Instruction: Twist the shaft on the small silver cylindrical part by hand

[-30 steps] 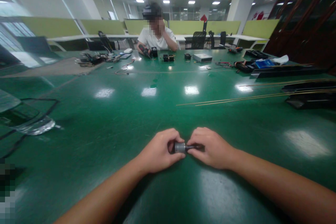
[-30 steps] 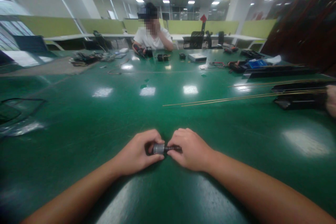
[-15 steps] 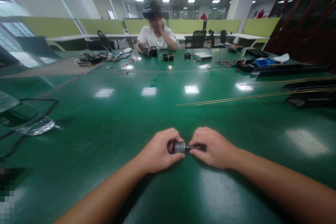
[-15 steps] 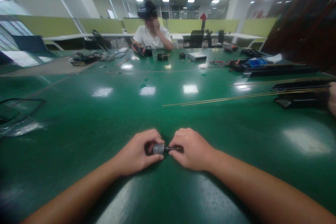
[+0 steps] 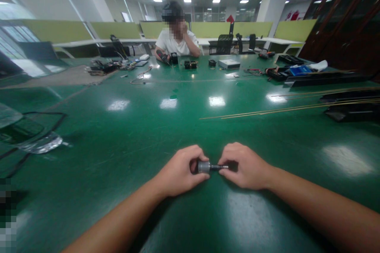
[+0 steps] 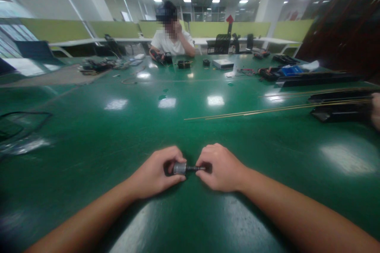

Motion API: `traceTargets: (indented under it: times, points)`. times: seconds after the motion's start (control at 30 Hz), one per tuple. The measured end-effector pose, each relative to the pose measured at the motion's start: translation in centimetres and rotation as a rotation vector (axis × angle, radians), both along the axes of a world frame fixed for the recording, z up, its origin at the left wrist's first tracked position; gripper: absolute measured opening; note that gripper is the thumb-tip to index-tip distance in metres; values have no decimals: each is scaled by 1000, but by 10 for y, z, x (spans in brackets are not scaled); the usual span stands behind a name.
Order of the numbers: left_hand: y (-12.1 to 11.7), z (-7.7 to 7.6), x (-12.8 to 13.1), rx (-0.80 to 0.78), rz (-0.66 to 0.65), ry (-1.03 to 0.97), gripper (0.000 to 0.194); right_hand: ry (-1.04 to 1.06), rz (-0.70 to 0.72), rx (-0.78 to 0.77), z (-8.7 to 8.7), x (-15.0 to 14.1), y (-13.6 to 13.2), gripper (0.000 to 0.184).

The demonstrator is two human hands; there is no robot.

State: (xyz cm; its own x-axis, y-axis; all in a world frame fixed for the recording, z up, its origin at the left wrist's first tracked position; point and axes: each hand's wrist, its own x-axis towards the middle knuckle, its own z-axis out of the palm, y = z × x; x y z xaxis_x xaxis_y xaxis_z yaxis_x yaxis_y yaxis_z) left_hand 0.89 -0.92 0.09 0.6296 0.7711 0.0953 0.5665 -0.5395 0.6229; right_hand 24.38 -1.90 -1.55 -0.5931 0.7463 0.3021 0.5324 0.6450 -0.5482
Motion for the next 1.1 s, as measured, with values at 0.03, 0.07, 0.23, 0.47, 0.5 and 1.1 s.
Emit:
traceTargets:
  times: [0.03, 0.07, 0.23, 0.47, 0.5, 1.1]
  points:
    - [0, 0, 0, 1, 2, 1, 21, 2, -3, -1, 0, 1, 0, 5]
    - [0, 1, 0, 0, 3, 2, 21, 5, -6, -3, 1, 1, 1, 5]
    - [0, 2, 1, -1, 6, 6, 22, -11, 1, -14, 2, 7, 3, 5]
    - [0, 2, 0, -8, -6, -5, 22, -32, 44, -27, 5, 16, 8, 5]
    - [0, 2, 0, -2, -6, -6, 22, -38, 47, -28, 5, 17, 8, 5]
    - [0, 2, 0, 5, -14, 8, 21, -96, 68, -98, 12, 31, 17, 4]
